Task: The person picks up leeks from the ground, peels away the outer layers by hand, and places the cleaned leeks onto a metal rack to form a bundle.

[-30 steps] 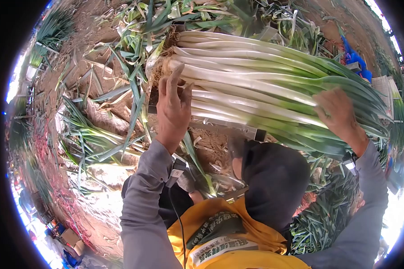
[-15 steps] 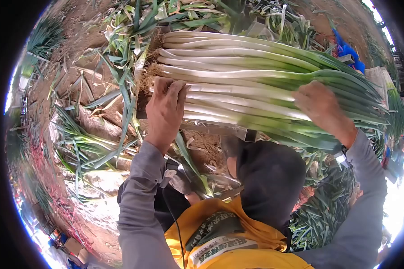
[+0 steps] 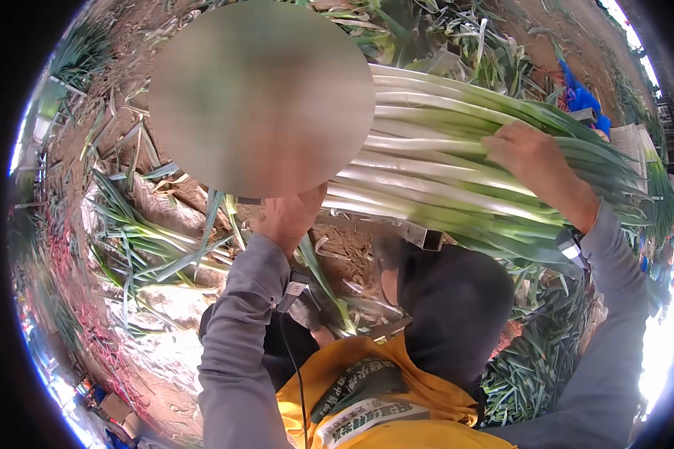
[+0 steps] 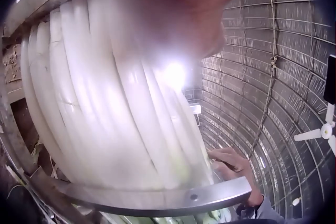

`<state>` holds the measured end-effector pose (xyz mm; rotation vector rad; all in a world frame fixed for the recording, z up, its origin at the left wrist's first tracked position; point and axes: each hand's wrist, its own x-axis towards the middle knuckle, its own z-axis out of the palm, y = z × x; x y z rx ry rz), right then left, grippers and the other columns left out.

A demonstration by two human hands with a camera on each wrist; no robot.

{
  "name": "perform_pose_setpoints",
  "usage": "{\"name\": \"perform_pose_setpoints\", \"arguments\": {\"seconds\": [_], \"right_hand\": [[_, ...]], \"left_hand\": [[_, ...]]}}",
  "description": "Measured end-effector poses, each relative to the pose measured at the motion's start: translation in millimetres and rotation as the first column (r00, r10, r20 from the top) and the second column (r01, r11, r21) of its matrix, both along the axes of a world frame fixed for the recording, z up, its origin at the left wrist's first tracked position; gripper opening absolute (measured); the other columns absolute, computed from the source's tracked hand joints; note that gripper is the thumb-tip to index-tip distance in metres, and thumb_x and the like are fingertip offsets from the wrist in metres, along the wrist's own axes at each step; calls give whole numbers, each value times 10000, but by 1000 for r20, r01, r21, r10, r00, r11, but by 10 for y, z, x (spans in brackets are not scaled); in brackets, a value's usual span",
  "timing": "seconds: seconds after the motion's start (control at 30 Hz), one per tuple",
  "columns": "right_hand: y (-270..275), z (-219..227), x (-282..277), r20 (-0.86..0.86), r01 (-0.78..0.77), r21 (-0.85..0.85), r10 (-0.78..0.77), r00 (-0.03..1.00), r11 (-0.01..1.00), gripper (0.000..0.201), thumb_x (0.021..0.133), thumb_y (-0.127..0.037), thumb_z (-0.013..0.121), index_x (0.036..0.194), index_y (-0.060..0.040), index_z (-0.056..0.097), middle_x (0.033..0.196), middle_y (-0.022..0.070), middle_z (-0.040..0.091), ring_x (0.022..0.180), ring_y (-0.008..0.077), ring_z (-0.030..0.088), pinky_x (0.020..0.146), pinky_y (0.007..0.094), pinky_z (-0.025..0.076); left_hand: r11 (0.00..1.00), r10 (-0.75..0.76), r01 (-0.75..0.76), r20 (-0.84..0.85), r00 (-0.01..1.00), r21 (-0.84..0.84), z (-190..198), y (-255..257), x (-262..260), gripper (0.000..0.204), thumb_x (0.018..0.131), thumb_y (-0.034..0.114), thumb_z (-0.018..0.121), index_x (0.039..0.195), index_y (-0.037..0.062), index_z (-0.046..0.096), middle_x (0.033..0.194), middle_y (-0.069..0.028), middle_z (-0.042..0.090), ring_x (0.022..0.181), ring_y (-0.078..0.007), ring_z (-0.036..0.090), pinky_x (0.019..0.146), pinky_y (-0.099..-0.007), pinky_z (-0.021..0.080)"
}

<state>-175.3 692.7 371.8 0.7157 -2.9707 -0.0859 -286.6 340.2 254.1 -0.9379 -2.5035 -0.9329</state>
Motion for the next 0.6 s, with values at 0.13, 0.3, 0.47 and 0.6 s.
{"name": "perform_pose_setpoints", "arguments": {"seconds": [0.13,0.3,0.47,0.6], "right_hand": [[-83,-65,-18,51,19,-29,-18,999,999,135,863,-128,712,961,-42,680,863,109,613,853,315,638,742,430,529],[-5,-151,-102,24,130,-37,-129,991,991,154,851,-109,712,983,-37,682,914,108,623,917,305,648,780,419,539],[-93,-75,-115,103,72,35,-75,992,997,89,864,-93,683,926,-42,645,895,113,596,901,314,644,771,434,533],[-91,-71,-134,155,17,56,-26,988,998,71,864,-82,667,896,-40,620,887,118,587,866,324,640,749,448,523]], "left_hand": [[996,-9,5,-39,999,-86,-44,-10,-8,334,942,131,684,1275,148,668,1031,-79,598,881,-297,643,731,-408,532],[992,-1,-7,-65,998,-128,-53,11,-24,368,951,155,686,1318,141,658,1014,-75,580,869,-285,632,717,-414,532],[986,1,-13,-75,997,-164,-16,24,-25,373,961,183,687,1327,119,652,989,-81,565,854,-268,620,694,-414,528],[985,13,-26,-78,997,-168,-83,47,-29,390,966,182,682,1352,142,654,1011,-81,583,866,-271,636,708,-408,542]]}}
